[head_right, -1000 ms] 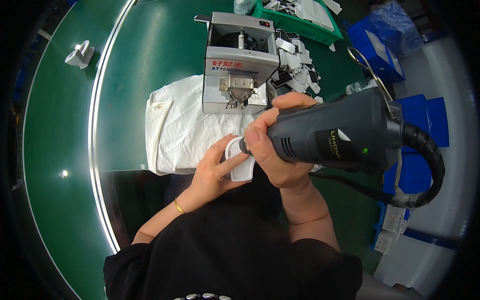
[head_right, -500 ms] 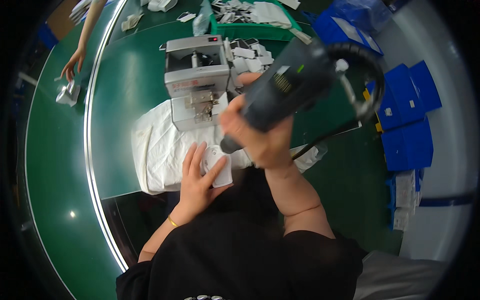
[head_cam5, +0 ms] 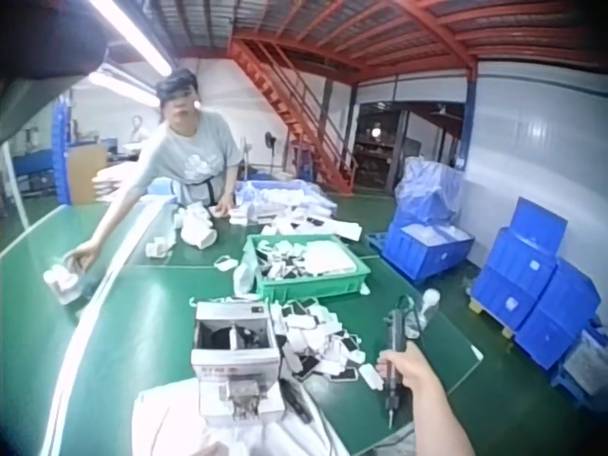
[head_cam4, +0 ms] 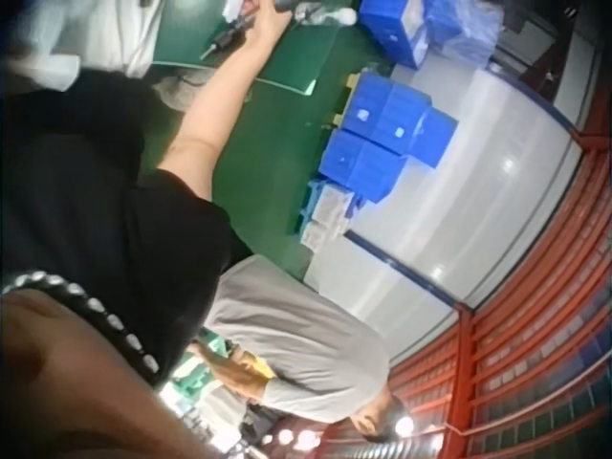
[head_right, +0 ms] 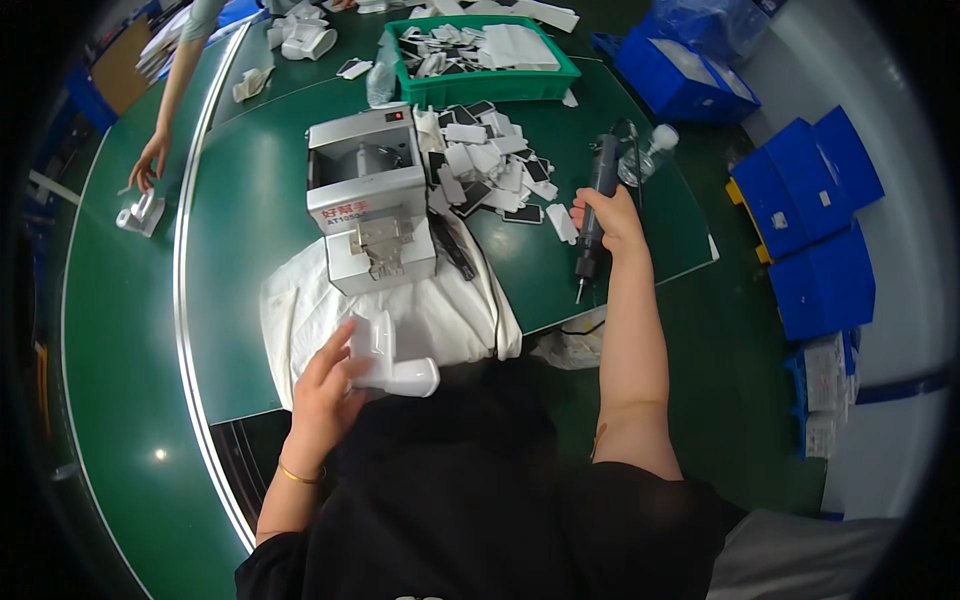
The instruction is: Assembling plastic housings by inserting components and securing them with screws using an electric screwdriver.
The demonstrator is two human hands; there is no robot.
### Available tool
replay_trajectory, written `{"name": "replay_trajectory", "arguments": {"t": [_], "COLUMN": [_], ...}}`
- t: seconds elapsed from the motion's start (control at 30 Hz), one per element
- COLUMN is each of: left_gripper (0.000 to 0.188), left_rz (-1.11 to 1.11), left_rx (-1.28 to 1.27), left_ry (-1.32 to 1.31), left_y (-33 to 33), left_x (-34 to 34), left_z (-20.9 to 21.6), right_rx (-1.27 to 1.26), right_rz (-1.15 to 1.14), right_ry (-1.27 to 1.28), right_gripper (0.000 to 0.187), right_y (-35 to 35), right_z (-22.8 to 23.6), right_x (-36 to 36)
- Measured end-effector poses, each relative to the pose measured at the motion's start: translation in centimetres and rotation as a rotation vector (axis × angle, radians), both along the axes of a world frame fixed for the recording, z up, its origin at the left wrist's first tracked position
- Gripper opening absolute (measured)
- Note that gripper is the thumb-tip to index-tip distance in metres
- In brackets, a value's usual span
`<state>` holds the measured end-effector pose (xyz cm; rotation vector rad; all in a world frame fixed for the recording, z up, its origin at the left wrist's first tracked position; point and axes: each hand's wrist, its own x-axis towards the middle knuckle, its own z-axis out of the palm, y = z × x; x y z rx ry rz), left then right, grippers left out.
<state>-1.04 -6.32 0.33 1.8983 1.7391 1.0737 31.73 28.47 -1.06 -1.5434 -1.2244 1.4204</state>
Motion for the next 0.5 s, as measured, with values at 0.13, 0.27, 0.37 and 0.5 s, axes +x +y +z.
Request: {"name": "replay_trajectory", "arguments": {"t": [0.13, 0.27, 0.37, 0.5], "left_gripper": [0.043, 0.042, 0.040, 0.034], "left_rz": [0.210, 0.439, 0.540, 0.671], "left_rx": [0.069, 0.051, 0.171, 0.205], "left_ry": [-0.053, -0.336, -0.530, -0.673], "left_y": [-0.9, -2.4, -3.4, -4.3], "left_x": [-1.3, -3.0, -5.2, -7.7], "left_z": [-1.4, -2.1, -3.6, -3.5], "right_rx": [-0.029, 0.069, 0.124, 0.237], "right_rz": [0.120, 0.144, 0.121, 0.166], "right_ry": [0.257, -0.003, -0.219, -0.379], "right_gripper": [0.044, 0.037, 0.036, 0.046], "right_y": [-1.5, 0.7, 2.7, 4.4], "right_z": [-0.1, -0.8, -1.0, -1.8], "right_x": [-3.7, -1.8, -0.3, 1.7]}}
